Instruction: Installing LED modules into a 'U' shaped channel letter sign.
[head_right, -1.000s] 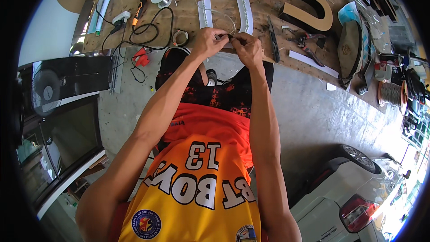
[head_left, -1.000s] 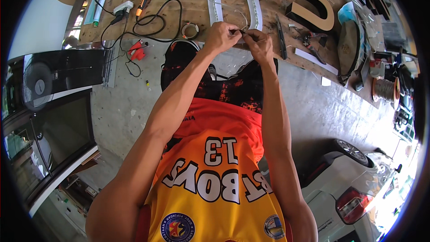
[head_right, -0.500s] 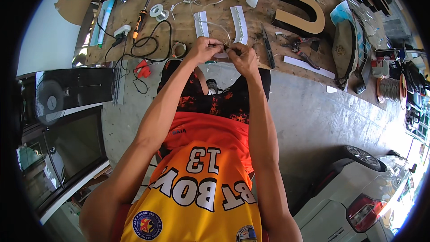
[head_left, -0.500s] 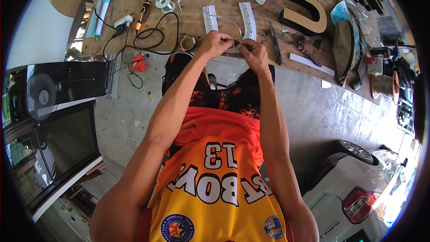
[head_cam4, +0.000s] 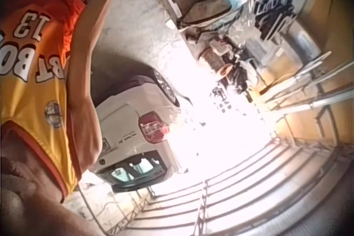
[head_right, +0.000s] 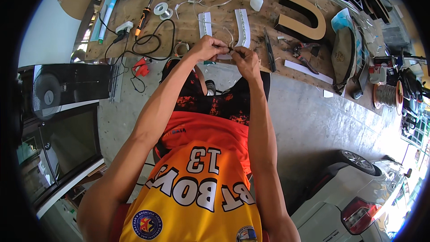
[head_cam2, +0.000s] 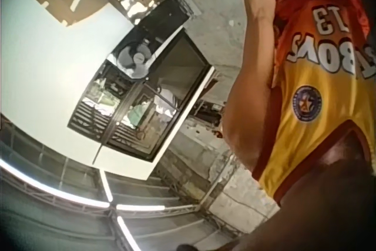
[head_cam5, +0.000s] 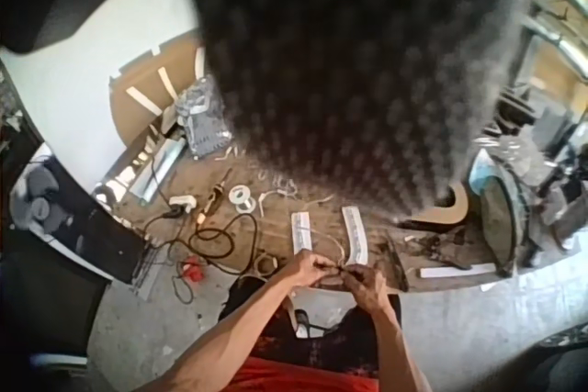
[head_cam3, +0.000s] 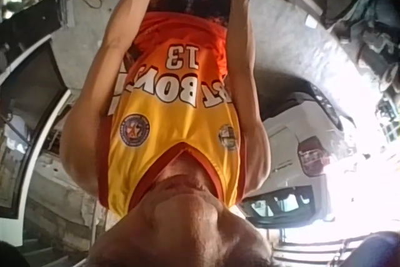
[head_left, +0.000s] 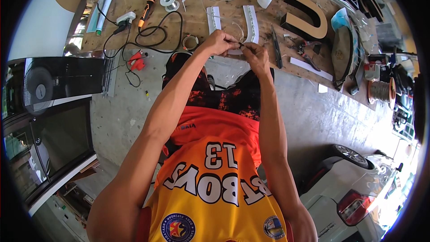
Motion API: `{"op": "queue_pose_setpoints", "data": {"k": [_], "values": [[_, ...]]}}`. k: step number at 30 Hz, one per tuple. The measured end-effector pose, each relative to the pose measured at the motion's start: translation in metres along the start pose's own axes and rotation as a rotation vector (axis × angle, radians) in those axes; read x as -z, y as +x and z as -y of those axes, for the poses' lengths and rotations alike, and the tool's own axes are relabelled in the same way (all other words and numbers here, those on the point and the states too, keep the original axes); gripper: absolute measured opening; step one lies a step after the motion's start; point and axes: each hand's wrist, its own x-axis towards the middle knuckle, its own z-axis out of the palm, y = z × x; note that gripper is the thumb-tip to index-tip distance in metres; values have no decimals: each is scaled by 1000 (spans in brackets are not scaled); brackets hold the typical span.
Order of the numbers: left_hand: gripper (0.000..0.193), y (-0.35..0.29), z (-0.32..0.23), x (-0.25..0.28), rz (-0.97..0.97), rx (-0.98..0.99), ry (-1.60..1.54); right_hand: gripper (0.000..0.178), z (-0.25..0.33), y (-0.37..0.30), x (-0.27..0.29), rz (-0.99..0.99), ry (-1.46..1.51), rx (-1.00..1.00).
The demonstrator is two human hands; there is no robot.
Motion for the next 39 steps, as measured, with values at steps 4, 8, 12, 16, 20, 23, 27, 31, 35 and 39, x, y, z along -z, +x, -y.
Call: {"op": "queue_pose_setpoints", "data": {"k": [4,8,12,16,20,23,27,31,35,39], "values": [[18,-4,3,-2,0,-65,5,25,-5,-2,0,14,7,0],[18,-8,11,-4,-100,-242,131,26,-5,-1,-2,24,48,-11],[19,-10,-8,-13,-165,-298,345,25,-12,2,0,20,20,-3],[21,-12,-3,-18,-263,-335,348,26,-7,1,-6,-48,-57,112],[21,-11,-7,-18,-281,-325,330,24,-4,5,-5,-49,-96,135],[21,-16,-8,-20,-289,-303,285,25,-1,-3,-4,-33,-7,58],[21,-23,7,-24,-333,-317,195,27,9,-11,-8,-56,-58,84],[20,-29,4,-25,-334,-413,221,26,0,-9,-7,-32,-31,91],[19,-33,-3,-27,-308,-423,199,28,-14,2,2,44,238,31],[18,-25,-4,-29,-362,-330,257,28,-13,7,2,67,463,-18]]}}
